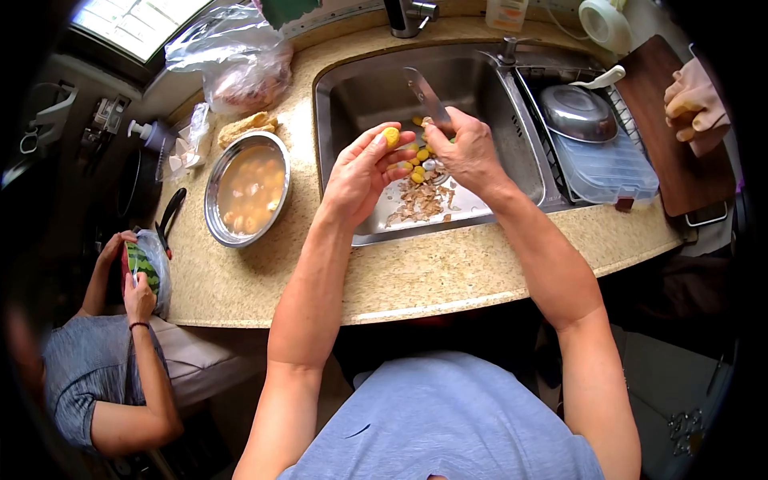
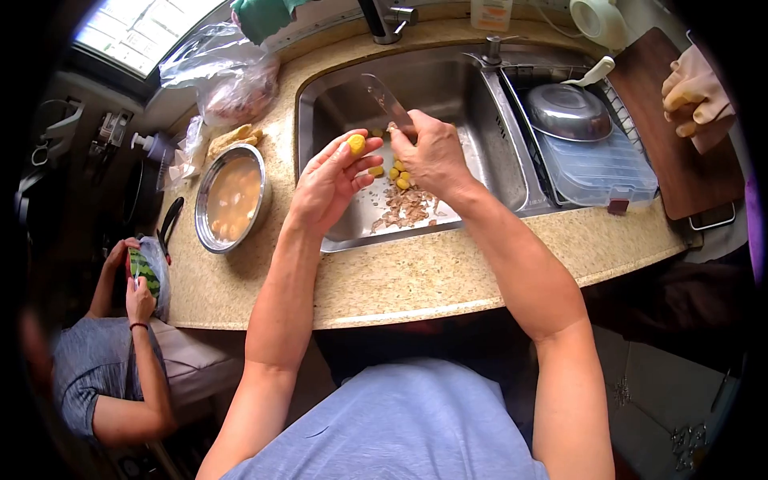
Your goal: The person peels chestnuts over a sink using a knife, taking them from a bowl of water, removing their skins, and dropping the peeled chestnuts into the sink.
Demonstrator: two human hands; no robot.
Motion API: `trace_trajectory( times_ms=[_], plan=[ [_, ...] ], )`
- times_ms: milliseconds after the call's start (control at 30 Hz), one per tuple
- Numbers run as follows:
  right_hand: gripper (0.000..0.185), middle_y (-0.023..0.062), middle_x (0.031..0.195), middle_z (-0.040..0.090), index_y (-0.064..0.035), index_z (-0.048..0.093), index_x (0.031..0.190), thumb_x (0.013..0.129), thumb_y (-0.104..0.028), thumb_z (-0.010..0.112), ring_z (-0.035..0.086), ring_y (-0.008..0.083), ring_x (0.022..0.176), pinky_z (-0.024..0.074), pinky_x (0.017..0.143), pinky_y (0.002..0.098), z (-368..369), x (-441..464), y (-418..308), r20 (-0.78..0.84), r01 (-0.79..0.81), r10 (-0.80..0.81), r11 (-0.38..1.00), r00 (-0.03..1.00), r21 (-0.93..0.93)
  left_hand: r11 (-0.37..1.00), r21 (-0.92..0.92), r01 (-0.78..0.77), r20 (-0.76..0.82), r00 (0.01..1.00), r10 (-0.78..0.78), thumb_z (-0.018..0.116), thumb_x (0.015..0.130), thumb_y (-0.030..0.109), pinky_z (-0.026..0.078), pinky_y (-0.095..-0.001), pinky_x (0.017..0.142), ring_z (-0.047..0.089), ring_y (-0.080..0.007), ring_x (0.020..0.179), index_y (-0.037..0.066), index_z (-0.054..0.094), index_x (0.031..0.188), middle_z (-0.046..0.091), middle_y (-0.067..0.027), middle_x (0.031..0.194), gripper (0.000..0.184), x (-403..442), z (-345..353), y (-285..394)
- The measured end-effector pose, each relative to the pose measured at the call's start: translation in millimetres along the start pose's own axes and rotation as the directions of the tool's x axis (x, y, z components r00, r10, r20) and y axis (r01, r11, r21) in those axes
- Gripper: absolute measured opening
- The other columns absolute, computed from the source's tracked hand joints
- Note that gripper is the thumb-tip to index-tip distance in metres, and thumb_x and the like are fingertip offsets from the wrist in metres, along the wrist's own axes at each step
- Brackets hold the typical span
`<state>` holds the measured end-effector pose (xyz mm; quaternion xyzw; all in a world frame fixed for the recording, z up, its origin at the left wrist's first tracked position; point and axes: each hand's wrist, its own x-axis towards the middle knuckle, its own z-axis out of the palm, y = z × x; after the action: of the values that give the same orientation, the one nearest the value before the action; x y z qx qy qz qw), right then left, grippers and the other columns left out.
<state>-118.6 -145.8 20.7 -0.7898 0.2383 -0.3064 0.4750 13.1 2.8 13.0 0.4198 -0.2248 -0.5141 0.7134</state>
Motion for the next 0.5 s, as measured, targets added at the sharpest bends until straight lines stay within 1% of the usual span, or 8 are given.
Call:
trace_trajectory(
  times_ms=[67,100,133,200,233,333,467,500],
  plan=[
    [0.018,0.0173,0.084,0.073,-0.0019,0.066,0.098,0.093,-0.020,0.066,0.073,0.0261,0.075,0.0543,0.066,0.0367,3,-2,2,0.051,-0.049,0.049,0.999,0.998,0.002,0.997,-0.048,-0.057,-0.053,0.997,0.054,0.052,0.105,0.017,0.054,-0.0351,0.093,0.063,-0.0238,0.116,0.003,0.053,0.136,0.062,-0.0157,0.131,0.034,3,-5,-4],
    [0.020,0.0188,0.080,0.071,-0.0039,0.064,0.101,0.095,-0.023,0.064,0.072,0.0314,0.075,0.0534,0.065,0.0405,10,-5,1,0.009,0.089,-0.089,0.996,0.996,-0.014,0.992,-0.104,-0.076,-0.045,0.996,0.072,0.052,0.105,0.016,0.053,-0.0369,0.097,0.061,-0.0234,0.119,0.005,0.052,0.136,0.061,-0.0141,0.132,0.033,4,-7,-5],
    [0.020,0.0188,0.080,0.071,-0.0039,0.064,0.101,0.095,-0.023,0.064,0.072,0.0314,0.075,0.0534,0.065,0.0405,10,-6,1,0.010,0.094,-0.093,0.996,0.996,-0.012,0.992,-0.101,-0.080,-0.046,0.996,0.076,0.052,0.105,0.016,0.053,-0.0369,0.097,0.061,-0.0234,0.119,0.005,0.052,0.136,0.061,-0.0141,0.132,0.033,5,-9,-7],
    [0.024,0.0208,0.076,0.068,-0.0038,0.063,0.097,0.098,-0.028,0.059,0.068,0.0373,0.073,0.0516,0.063,0.0442,10,-10,-2,0.149,0.122,-0.096,0.976,0.984,-0.178,0.961,-0.245,-0.128,-0.028,0.992,0.125,0.052,0.104,0.014,0.051,-0.0407,0.104,0.061,-0.0245,0.121,0.005,0.052,0.136,0.061,-0.0132,0.133,0.033,6,-9,-9],
    [0.030,0.0214,0.075,0.066,-0.0042,0.062,0.088,0.101,-0.030,0.054,0.066,0.0401,0.071,0.0496,0.061,0.0467,13,-13,-1,0.145,0.168,-0.149,0.977,0.978,-0.133,0.961,-0.245,-0.130,-0.029,0.992,0.126,0.052,0.104,0.014,0.051,-0.0407,0.104,0.061,-0.0245,0.121,0.005,0.052,0.136,0.061,-0.0132,0.133,0.033,5,-8,-9],
    [0.033,0.0211,0.075,0.066,-0.0034,0.061,0.084,0.101,-0.031,0.054,0.066,0.0399,0.071,0.0494,0.061,0.0466,10,-10,-3,0.187,0.040,-0.005,0.982,0.982,-0.182,0.956,-0.270,-0.117,-0.014,0.993,0.118,0.053,0.104,0.014,0.047,-0.0450,0.110,0.058,-0.0267,0.125,0.004,0.052,0.136,0.060,-0.0138,0.134,0.034,4,-5,-9],
    [0.034,0.0218,0.074,0.066,-0.0027,0.061,0.084,0.101,-0.031,0.054,0.066,0.0408,0.071,0.0493,0.062,0.0471,9,-10,-2,0.176,0.016,0.019,0.981,0.984,-0.195,0.953,-0.285,-0.106,-0.063,0.994,0.091,0.050,0.105,0.014,0.045,-0.0471,0.111,0.056,-0.0290,0.128,0.003,0.049,0.138,0.057,-0.0155,0.137,0.035,6,-2,-11],
    [0.035,0.0223,0.074,0.065,-0.0021,0.061,0.084,0.101,-0.031,0.053,0.065,0.0412,0.071,0.0494,0.063,0.0475,11,-12,-3,0.191,0.036,-0.013,0.993,0.982,-0.117,0.945,-0.308,-0.108,-0.066,0.994,0.092,0.049,0.105,0.014,0.045,-0.0474,0.111,0.056,-0.0294,0.128,0.003,0.048,0.138,0.057,-0.0162,0.138,0.036,6,-1,-11]
  ],
)
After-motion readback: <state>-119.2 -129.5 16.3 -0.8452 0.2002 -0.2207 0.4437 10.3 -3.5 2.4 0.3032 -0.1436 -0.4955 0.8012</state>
